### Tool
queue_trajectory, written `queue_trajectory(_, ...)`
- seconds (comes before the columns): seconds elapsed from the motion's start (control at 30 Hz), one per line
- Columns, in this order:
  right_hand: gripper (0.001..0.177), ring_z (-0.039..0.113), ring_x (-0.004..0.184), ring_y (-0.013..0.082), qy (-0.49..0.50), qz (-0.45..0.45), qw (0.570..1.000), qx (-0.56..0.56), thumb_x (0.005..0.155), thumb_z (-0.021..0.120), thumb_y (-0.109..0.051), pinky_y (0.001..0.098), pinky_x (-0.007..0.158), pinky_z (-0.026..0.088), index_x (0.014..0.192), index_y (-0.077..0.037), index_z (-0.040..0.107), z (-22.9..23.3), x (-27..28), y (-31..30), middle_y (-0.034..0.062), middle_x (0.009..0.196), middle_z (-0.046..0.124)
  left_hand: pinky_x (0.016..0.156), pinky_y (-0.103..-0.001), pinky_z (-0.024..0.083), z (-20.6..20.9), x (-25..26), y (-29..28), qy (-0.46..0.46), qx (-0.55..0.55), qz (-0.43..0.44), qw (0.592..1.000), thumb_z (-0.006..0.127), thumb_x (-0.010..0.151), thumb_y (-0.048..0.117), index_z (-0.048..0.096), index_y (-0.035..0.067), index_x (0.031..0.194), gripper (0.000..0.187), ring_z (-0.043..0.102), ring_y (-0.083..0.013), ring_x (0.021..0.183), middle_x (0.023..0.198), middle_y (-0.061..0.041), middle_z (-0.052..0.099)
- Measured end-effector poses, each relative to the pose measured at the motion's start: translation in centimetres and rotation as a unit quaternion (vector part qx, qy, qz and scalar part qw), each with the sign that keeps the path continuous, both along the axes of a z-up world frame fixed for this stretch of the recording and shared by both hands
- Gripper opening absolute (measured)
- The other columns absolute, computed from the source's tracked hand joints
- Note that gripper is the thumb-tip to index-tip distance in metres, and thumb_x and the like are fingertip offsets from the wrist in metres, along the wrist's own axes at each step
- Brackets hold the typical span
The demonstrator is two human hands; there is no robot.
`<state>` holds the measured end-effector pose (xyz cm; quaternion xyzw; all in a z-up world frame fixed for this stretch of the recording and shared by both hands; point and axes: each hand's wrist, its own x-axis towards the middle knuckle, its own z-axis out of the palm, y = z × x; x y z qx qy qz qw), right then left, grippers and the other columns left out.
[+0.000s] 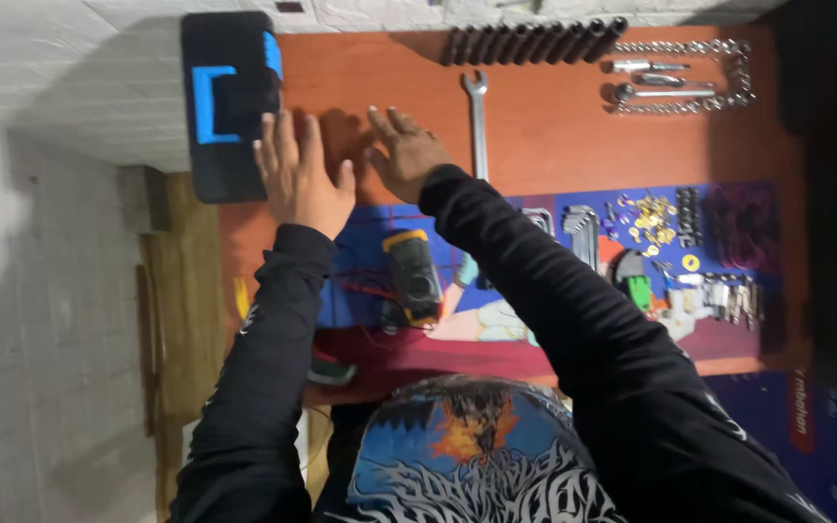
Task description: The person sorts hex keys into a green holder, places a bit holder into an open toolbox, and arranges sockets, pliers, and other hand tools across the workbench. They pick up and reposition individual tools one at a time while tidying the workspace.
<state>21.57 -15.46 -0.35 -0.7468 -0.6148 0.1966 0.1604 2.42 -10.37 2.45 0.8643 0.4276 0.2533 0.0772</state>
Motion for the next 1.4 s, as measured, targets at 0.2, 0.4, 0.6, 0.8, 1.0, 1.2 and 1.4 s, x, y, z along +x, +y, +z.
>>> queue_trajectory(0.2,0.061,0.040,0.146,0.0434,-0.013,-0.022,0.999,0.036,0.101,0.057,-0.036,0.0553,0.116,0.034,0.154,-0.009,0.043,3.2,6.3,-12.2,0.0263,0.156,0.043,0.101,-0.052,0.045,1.6,5.1,-8.5,-0.094,-0.041,-0.091,0.991,0.077,0.088,0.017,0.069,0.005,0.121,0.036,0.058,-0.0410,0.116,0.121,-0.018,0.065)
queue_trajectory(0.4,0.045,0.053,0.134,0.0387,-0.080,-0.048,0.988,0.122,0.095,0.064,-0.023,0.0544,0.109,0.040,0.137,-0.007,0.062,5.8,11.8,-24.1,0.0201,0.140,0.061,0.072,-0.047,0.048,3.3,10.2,-17.1,-0.172,-0.105,-0.170,0.965,0.079,0.090,0.015,0.065,0.006,0.078,0.020,0.063,-0.0348,0.077,0.077,-0.011,0.063)
queue_trajectory(0.6,0.014,0.065,0.103,0.0322,0.023,-0.052,0.989,0.140,0.091,0.073,-0.007,0.0462,0.091,0.053,0.105,-0.009,0.072,3.3,12.7,-32.9,0.0085,0.107,0.070,0.067,-0.046,0.046,0.9,13.7,-25.5,-0.109,-0.245,-0.131,0.954,0.083,0.088,0.023,0.055,0.005,0.070,0.038,0.060,-0.0339,0.073,0.071,-0.010,0.058)
queue_trajectory(0.8,0.039,0.064,0.111,0.0357,0.075,-0.059,0.986,0.135,0.083,0.077,-0.008,0.0439,0.093,0.053,0.121,-0.004,0.069,1.5,9.3,-37.8,0.0143,0.121,0.069,0.090,-0.047,0.047,-1.9,11.5,-30.3,-0.096,-0.177,-0.186,0.962,0.081,0.086,0.018,0.067,0.007,0.106,0.027,0.061,-0.0341,0.105,0.107,-0.010,0.063)
queue_trajectory(1.0,0.068,0.039,0.147,0.0431,-0.020,0.012,0.998,0.060,0.094,0.073,-0.030,0.0568,0.118,0.032,0.151,-0.001,0.048,-0.3,8.2,-39.1,0.0250,0.156,0.045,0.119,-0.057,0.031,-5.1,8.2,-31.8,0.016,-0.190,-0.205,0.960,0.077,0.089,0.034,0.053,0.001,0.144,0.068,0.038,-0.0420,0.145,0.151,-0.025,0.045)
queue_trajectory(1.2,0.074,0.023,0.154,0.0462,-0.058,-0.018,0.998,0.000,0.099,0.064,-0.042,0.0613,0.122,0.019,0.159,-0.006,0.039,-1.9,6.9,-38.8,0.0276,0.165,0.027,0.121,-0.057,0.025,-7.3,6.8,-31.9,0.052,-0.209,-0.255,0.943,0.073,0.090,0.040,0.050,0.004,0.149,0.073,0.031,-0.0400,0.150,0.158,-0.025,0.039)
queue_trajectory(1.4,0.078,0.021,0.154,0.0459,-0.069,-0.024,0.996,-0.045,0.097,0.065,-0.046,0.0651,0.120,0.016,0.160,-0.009,0.038,-2.7,5.9,-38.6,0.0274,0.165,0.026,0.124,-0.054,0.026,-7.8,6.0,-31.7,0.030,-0.196,-0.264,0.944,0.074,0.090,0.038,0.053,0.003,0.147,0.070,0.032,-0.0379,0.151,0.159,-0.022,0.041)
